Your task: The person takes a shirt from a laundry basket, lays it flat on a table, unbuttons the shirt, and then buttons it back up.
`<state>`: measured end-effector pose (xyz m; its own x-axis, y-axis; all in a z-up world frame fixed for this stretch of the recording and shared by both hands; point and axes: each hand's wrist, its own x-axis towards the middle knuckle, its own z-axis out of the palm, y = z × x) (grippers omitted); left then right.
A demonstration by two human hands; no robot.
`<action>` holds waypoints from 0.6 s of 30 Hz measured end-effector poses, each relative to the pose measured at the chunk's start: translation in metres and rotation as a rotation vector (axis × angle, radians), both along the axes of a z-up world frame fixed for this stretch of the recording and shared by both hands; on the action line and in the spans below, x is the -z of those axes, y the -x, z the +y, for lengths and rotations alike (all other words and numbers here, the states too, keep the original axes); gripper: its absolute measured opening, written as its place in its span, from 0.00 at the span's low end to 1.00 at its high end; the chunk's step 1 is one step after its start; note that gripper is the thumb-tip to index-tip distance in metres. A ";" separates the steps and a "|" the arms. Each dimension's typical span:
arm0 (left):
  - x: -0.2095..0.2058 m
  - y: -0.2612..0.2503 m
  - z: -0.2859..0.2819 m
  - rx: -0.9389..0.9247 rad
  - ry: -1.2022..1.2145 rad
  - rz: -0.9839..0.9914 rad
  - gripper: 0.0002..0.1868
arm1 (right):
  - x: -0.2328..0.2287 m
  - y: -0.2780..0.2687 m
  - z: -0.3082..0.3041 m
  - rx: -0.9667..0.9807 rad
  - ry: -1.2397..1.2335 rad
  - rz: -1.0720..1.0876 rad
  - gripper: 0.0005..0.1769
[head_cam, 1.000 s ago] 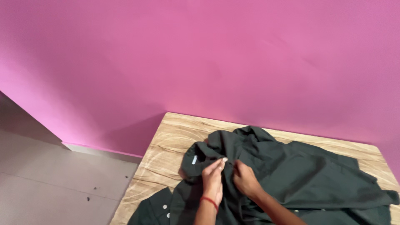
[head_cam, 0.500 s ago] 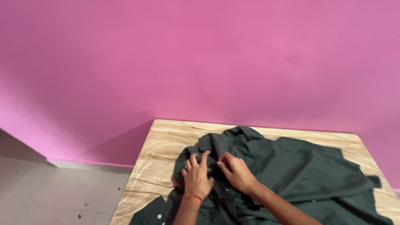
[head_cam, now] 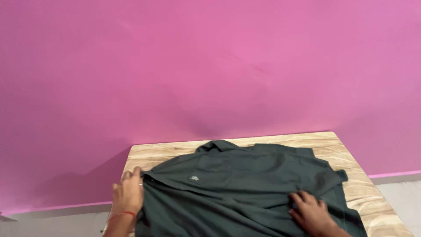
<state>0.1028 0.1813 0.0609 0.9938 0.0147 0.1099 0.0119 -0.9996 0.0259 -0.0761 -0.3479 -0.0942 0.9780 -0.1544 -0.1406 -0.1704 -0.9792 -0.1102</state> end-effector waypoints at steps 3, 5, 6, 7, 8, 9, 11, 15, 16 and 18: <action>-0.016 0.005 0.000 -0.002 0.072 -0.005 0.21 | 0.026 0.025 -0.054 0.048 0.040 0.017 0.36; -0.017 0.006 0.000 0.019 0.131 0.005 0.23 | 0.034 0.031 -0.070 0.043 0.076 0.007 0.33; -0.018 0.006 -0.001 0.034 0.188 0.020 0.26 | 0.035 0.034 -0.074 0.041 0.081 0.009 0.36; -0.018 0.005 -0.003 0.037 0.186 0.018 0.26 | 0.033 0.035 -0.075 0.039 0.086 0.011 0.39; -0.018 0.005 -0.002 0.058 0.134 0.047 0.27 | 0.030 0.035 -0.074 0.039 0.084 0.010 0.39; -0.018 0.005 -0.001 0.079 0.082 0.075 0.28 | 0.024 0.033 -0.073 0.055 0.118 0.097 0.39; -0.021 0.004 0.001 0.087 0.093 0.042 0.28 | 0.008 0.029 -0.071 0.068 0.153 0.187 0.39; -0.034 0.011 -0.008 0.044 0.086 0.047 0.26 | -0.011 0.008 -0.077 0.084 0.175 0.402 0.41; -0.038 0.011 -0.012 0.042 0.086 0.050 0.26 | -0.013 0.005 -0.079 0.110 0.160 0.454 0.41; -0.044 0.011 -0.018 -0.091 0.150 0.139 0.25 | -0.014 -0.002 -0.075 0.165 0.061 0.374 0.35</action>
<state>0.0921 0.1637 0.1046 0.9931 0.1109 -0.0380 0.1157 -0.9793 0.1662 -0.0737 -0.4229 -0.0805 0.8227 -0.3240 -0.4671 -0.3429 -0.9382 0.0468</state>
